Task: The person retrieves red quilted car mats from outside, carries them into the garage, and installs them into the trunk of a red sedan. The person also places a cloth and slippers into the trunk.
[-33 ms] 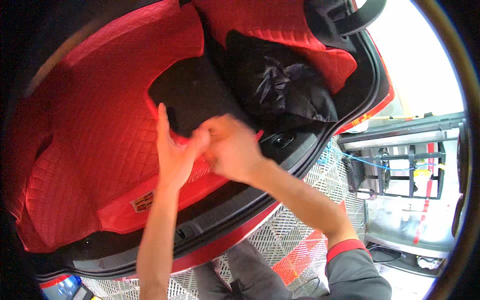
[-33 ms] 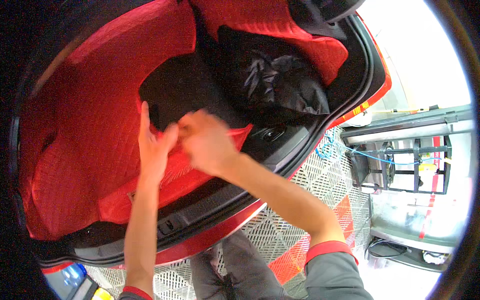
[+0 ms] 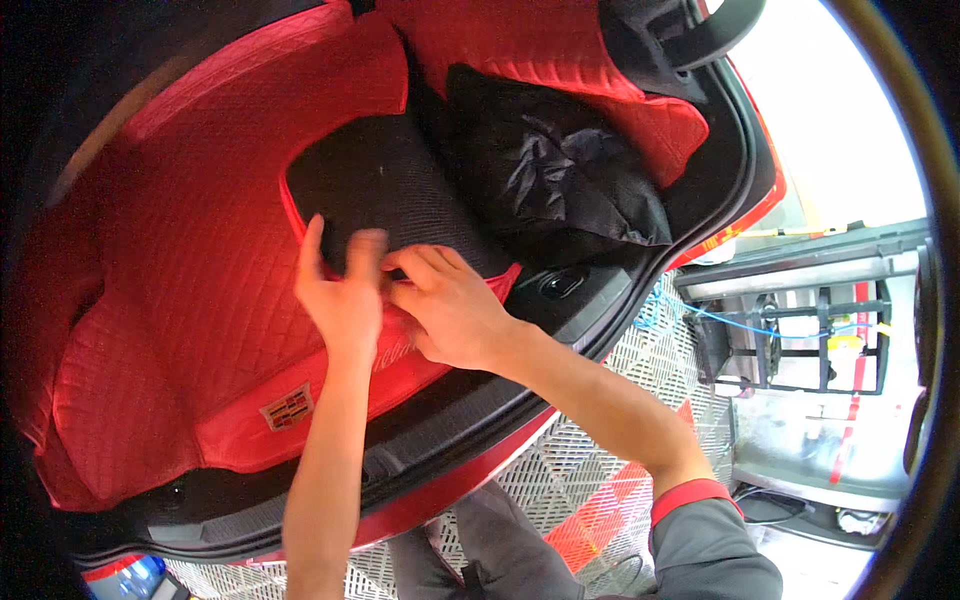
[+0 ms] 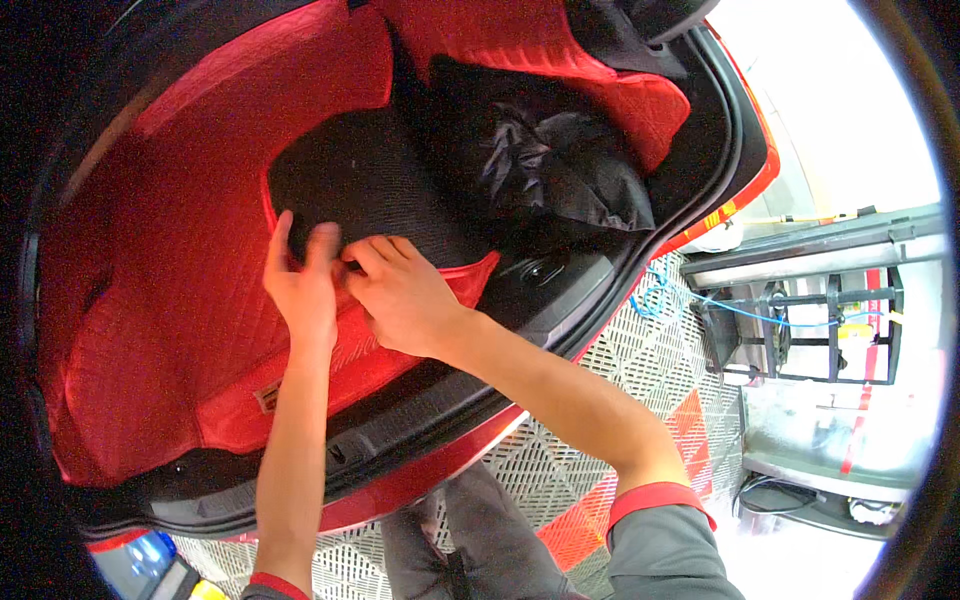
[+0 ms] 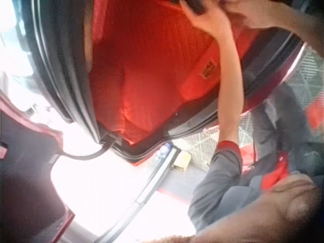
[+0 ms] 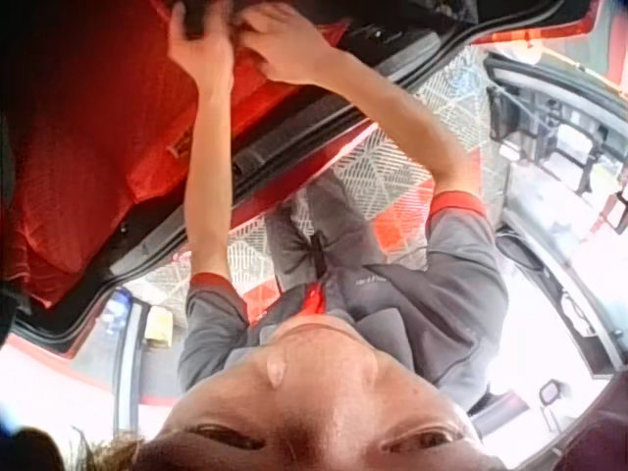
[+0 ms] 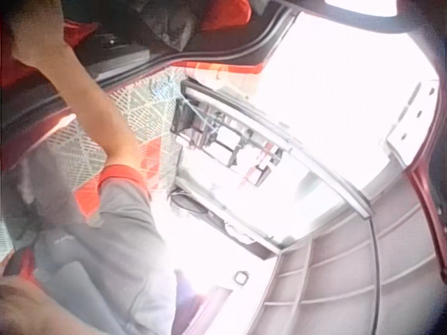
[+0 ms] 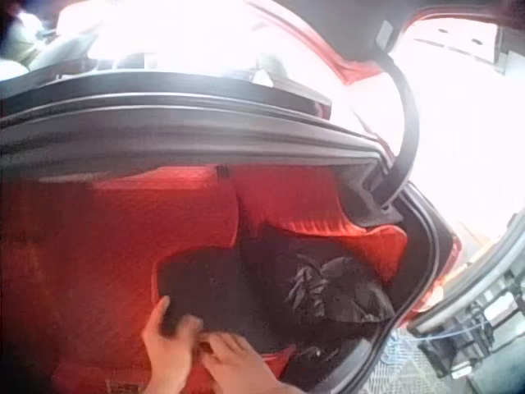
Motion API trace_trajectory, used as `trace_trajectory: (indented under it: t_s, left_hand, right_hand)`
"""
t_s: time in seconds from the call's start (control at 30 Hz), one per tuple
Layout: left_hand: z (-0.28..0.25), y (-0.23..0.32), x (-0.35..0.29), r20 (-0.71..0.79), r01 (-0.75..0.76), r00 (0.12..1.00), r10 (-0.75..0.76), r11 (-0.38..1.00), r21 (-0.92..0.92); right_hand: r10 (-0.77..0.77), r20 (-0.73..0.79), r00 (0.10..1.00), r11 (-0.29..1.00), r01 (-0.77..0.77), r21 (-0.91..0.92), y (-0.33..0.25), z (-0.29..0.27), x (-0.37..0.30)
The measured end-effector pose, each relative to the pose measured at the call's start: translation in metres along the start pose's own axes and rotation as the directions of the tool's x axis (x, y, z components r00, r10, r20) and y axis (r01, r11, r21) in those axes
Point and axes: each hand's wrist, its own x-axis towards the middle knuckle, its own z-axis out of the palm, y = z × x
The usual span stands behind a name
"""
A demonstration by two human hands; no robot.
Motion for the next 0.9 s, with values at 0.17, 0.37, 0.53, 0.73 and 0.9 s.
trace_trajectory:
  t_s: [0.17, 0.37, 0.53, 0.73, 0.9]
  left_hand:
    - [0.006, -0.019, 0.023, -0.139, -0.294, 0.945, 0.295, 0.955, 0.024]
    - [0.001, -0.014, 0.023, -0.085, -0.085, 0.993, 0.079, 0.994, -0.071]
    - [-0.002, -0.009, 0.022, -0.039, -0.086, 0.996, 0.082, 0.990, -0.113]
    - [-0.009, 0.002, 0.019, 0.012, -0.009, 1.000, 0.011, 0.982, -0.188]
    - [0.020, 0.023, 0.017, 0.052, -0.027, 0.998, 0.043, 0.957, -0.288]
  right_hand:
    - [0.487, -0.422, 0.765, 0.663, -0.638, -0.392, 0.128, -0.047, -0.022]
    - [0.834, -0.163, 0.527, 0.374, -0.757, -0.536, 0.249, -0.036, -0.027]
    - [0.761, -0.224, 0.609, 0.531, -0.783, -0.323, 0.262, -0.088, -0.039]
    - [0.475, -0.316, 0.821, 0.783, -0.559, -0.275, 0.119, -0.192, -0.093]
    - [0.409, -0.586, 0.699, 0.679, -0.662, -0.317, 0.068, -0.275, -0.171]
